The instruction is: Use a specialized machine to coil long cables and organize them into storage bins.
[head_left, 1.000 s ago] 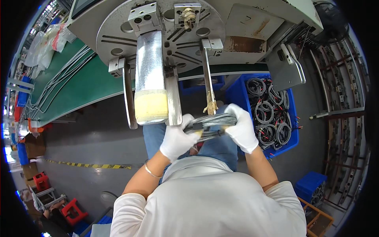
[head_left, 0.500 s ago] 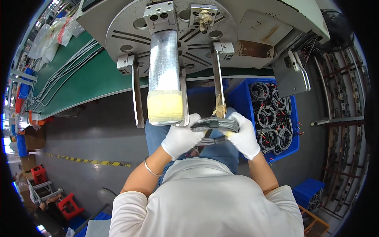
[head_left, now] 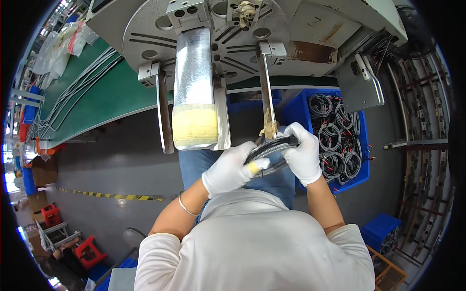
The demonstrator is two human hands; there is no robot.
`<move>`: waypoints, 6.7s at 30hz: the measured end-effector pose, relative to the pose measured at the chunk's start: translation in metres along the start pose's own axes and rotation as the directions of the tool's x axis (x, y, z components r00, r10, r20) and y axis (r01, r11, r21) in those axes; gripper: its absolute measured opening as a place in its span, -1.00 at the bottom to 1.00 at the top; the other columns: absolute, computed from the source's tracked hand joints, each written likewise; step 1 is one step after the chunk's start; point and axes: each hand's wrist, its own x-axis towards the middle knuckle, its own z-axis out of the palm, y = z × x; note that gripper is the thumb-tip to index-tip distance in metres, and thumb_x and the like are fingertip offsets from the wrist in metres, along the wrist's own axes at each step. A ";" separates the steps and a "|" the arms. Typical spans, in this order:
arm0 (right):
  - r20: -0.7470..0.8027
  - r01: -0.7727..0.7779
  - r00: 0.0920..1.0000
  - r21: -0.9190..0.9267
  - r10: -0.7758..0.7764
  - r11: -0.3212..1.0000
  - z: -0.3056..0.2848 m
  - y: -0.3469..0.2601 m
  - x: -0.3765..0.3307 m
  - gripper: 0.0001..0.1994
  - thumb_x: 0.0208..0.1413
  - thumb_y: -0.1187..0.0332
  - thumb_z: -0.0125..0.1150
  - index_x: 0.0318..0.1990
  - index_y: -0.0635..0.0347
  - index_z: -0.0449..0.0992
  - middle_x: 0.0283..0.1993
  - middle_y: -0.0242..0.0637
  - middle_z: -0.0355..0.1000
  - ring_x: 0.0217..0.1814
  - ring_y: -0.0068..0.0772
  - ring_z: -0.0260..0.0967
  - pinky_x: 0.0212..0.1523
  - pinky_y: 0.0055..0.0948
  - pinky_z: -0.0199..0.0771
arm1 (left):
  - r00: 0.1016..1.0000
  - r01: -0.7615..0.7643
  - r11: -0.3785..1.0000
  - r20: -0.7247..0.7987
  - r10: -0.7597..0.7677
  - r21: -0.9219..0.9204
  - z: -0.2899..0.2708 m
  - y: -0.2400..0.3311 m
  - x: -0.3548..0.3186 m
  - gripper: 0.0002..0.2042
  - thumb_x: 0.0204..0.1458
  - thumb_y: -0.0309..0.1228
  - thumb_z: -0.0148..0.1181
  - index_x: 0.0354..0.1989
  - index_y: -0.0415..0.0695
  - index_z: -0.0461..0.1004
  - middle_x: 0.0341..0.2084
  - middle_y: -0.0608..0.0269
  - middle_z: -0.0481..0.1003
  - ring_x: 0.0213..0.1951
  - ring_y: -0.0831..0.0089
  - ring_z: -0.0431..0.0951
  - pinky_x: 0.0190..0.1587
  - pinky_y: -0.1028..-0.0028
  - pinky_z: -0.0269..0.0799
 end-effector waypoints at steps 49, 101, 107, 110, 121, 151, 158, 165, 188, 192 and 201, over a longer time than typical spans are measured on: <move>0.730 -0.626 0.683 0.568 0.023 0.534 -0.024 -0.002 -0.008 -0.71 -0.06 0.28 0.34 -0.53 0.24 0.33 -0.71 -0.41 0.23 -0.78 -0.64 0.11 -0.75 -0.61 0.10 | 0.999 -0.039 0.888 -0.015 0.036 -0.457 -0.019 -0.042 0.016 -0.76 0.05 -0.31 0.26 -0.24 -0.22 0.45 -0.68 0.37 0.39 -0.68 0.61 0.36 -0.61 0.60 0.25; 0.307 0.086 0.937 0.256 -0.166 0.963 0.002 0.017 -0.002 -0.57 -0.20 0.74 0.08 -0.08 0.27 0.50 -0.20 -0.13 0.54 -0.13 -0.32 0.53 -0.06 -0.50 0.48 | 0.979 0.147 0.988 0.150 -0.138 -0.048 -0.001 -0.012 0.001 -0.70 0.07 -0.30 0.23 -0.17 -0.30 0.46 -0.49 0.27 0.51 -0.49 0.62 0.46 -0.45 0.58 0.43; 0.100 0.394 0.918 -0.103 -0.384 0.913 0.007 0.012 0.004 -0.67 -0.15 0.45 0.33 -0.14 0.16 0.52 -0.49 -0.25 0.45 -0.48 -0.22 0.44 -0.47 -0.39 0.42 | 0.994 -0.033 0.950 -0.092 0.065 0.311 0.022 -0.010 0.011 -0.79 0.09 -0.35 0.19 -0.33 -0.29 0.46 -0.62 0.21 0.53 -0.59 0.55 0.53 -0.46 0.53 0.45; 0.114 0.461 0.886 -0.138 -0.449 0.876 0.004 0.012 0.006 -0.69 -0.15 0.44 0.33 -0.16 0.13 0.52 -0.53 -0.31 0.44 -0.50 -0.27 0.44 -0.47 -0.41 0.43 | 0.994 -0.016 0.958 -0.098 0.046 0.285 0.024 -0.006 0.013 -0.83 0.07 -0.40 0.18 -0.39 -0.28 0.46 -0.64 0.21 0.52 -0.61 0.53 0.53 -0.49 0.52 0.44; 0.249 0.520 0.853 -0.339 -0.459 0.784 -0.007 0.005 0.004 -0.64 -0.23 0.41 0.29 -0.15 0.10 0.50 -0.53 -0.32 0.40 -0.51 -0.26 0.42 -0.46 -0.33 0.40 | 0.993 -0.072 0.892 -0.050 0.105 0.447 0.023 0.007 0.028 -0.90 -0.11 -0.56 0.12 -0.39 -0.25 0.48 -0.65 0.18 0.52 -0.59 0.41 0.58 -0.46 0.47 0.49; -0.287 0.180 0.958 0.560 -0.015 0.808 -0.106 0.031 -0.003 -0.81 0.08 0.56 0.04 -0.19 0.42 0.54 -0.52 -0.40 0.39 -0.58 -0.68 0.25 -0.57 -0.65 0.22 | 0.797 -0.601 0.513 0.411 0.443 0.613 0.067 0.020 0.011 -0.76 -0.04 -0.22 0.28 -0.31 -0.12 0.56 -0.55 0.23 0.49 -0.47 0.33 0.53 -0.40 0.44 0.48; -0.168 0.031 0.972 0.780 0.161 0.625 -0.099 0.028 -0.003 -0.72 0.02 0.66 0.05 -0.07 0.38 0.46 -0.42 -0.26 0.45 -0.58 -0.55 0.29 -0.60 -0.59 0.28 | 0.872 -0.445 0.889 -0.174 0.458 0.109 0.089 0.024 0.048 -0.76 -0.11 -0.47 0.35 -0.30 -0.24 0.43 -0.42 0.25 0.48 -0.30 0.51 0.51 -0.20 0.49 0.43; -0.507 0.385 0.855 0.758 0.106 0.526 -0.136 -0.004 0.018 -0.87 0.10 0.50 0.15 -0.40 0.28 0.32 -0.61 -0.35 0.29 -0.68 -0.53 0.22 -0.63 -0.46 0.30 | 0.744 -0.584 0.803 -0.317 0.588 0.119 0.091 0.094 0.103 -0.84 0.15 -0.47 0.08 -0.39 -0.30 0.50 -0.53 0.40 0.49 -0.43 0.69 0.43 -0.31 0.62 0.36; -0.747 0.486 0.606 0.075 -0.274 0.871 -0.169 0.071 0.178 -0.78 0.10 0.35 0.17 -0.49 0.34 0.46 -0.64 -0.22 0.37 -0.63 -0.43 0.27 -0.54 -0.39 0.26 | 0.621 -0.736 0.654 -0.557 0.552 -0.172 0.092 0.145 0.255 -0.88 0.13 -0.44 0.13 -0.41 -0.18 0.38 -0.66 0.41 0.35 -0.70 0.66 0.32 -0.67 0.62 0.26; -0.679 0.407 0.526 -0.326 -0.511 0.853 -0.165 0.085 0.183 -0.90 -0.01 0.46 0.15 -0.48 0.30 0.47 -0.51 -0.19 0.47 -0.49 -0.30 0.42 -0.42 -0.34 0.38 | 0.739 -0.625 0.724 -0.521 0.427 -0.293 0.087 0.132 0.260 -0.88 0.03 -0.59 0.12 -0.29 -0.22 0.33 -0.49 0.36 0.41 -0.51 0.65 0.42 -0.45 0.60 0.42; -0.709 0.369 0.623 -0.107 -0.331 0.923 -0.161 0.093 0.185 -0.88 0.02 0.50 0.03 -0.50 0.35 0.44 -0.57 -0.20 0.42 -0.55 -0.35 0.35 -0.48 -0.34 0.33 | 0.642 -0.744 0.615 -0.531 0.553 -0.259 0.084 0.118 0.275 -0.88 0.04 -0.54 0.16 -0.31 -0.22 0.33 -0.51 0.34 0.41 -0.49 0.65 0.43 -0.45 0.59 0.41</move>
